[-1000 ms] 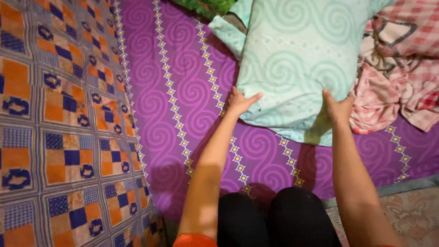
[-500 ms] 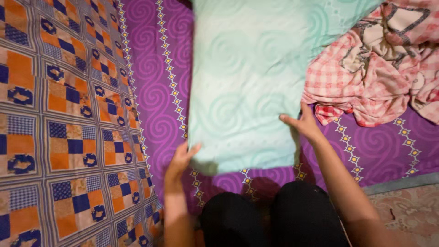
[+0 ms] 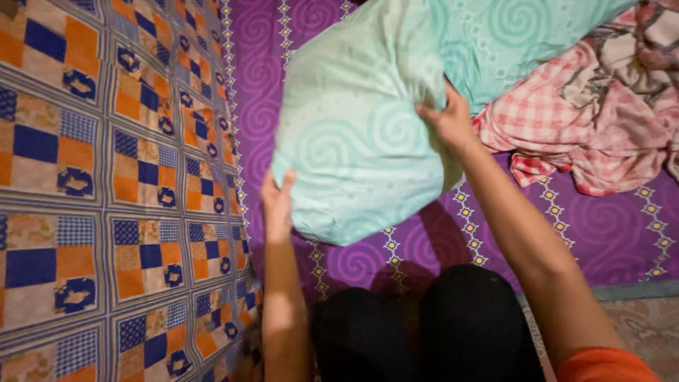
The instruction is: The person kneels on the floor beside a bed and straightens the purple patterned bedsheet. They then arrange several pillows and a rolled bolster in a neat row along the head of the bed, smoothing each item by hand.
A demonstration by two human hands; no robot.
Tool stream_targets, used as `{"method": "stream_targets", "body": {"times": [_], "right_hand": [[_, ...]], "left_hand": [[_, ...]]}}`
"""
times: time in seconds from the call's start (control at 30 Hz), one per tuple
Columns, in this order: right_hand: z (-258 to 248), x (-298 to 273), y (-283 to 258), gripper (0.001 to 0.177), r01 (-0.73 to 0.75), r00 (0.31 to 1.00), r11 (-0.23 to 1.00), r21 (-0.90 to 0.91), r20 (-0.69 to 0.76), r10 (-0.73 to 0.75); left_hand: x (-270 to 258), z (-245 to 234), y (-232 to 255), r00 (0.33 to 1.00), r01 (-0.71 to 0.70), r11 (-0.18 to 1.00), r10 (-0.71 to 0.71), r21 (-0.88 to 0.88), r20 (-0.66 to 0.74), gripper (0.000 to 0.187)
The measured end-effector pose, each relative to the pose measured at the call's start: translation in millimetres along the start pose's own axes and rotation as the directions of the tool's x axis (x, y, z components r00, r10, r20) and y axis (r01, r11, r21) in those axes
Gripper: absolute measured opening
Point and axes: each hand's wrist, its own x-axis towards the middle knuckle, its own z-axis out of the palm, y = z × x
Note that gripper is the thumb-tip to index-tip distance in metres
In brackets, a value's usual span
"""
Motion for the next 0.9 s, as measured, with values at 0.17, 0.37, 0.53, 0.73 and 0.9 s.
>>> {"method": "stream_targets", "body": {"times": [0.17,0.37,0.53,0.73,0.9], "right_hand": [[-0.2,8.3,23.1,0.083,0.160,0.986,0.978,-0.136,0.079,-0.150],[-11.2,-94.9,126.6,0.098,-0.296,0.882,0.782,-0.549,0.157,0.444],[-23.7,-138.1,131.2,0.069,-0.408,0.877,0.846,-0.343,0.109,0.467],[-26.3,-136.4,104.2,0.049,-0.607,0.793,0.786,-0.119,-0.023,0.609],[-14.9,-139.7,104.2,0.045,-0.803,0.576,0.543,0.246,0.083,0.813]], "left_hand": [[6.8,-48.3,10.9,0.975,-0.168,0.958,0.196,0.231,-0.104,0.059],[-86.5,-95.7,-92.0,0.973,0.228,0.824,-0.209,0.519,-0.096,0.045],[-114.4,-120.1,-133.5,0.985,0.098,0.665,0.043,0.740,-0.168,0.041],[-122.6,-112.4,-106.6,0.947,-0.147,0.818,0.278,0.556,-0.158,0.040],[-97.4,-78.9,-105.8,0.988,0.038,0.887,0.037,0.460,-0.152,0.054]]}}
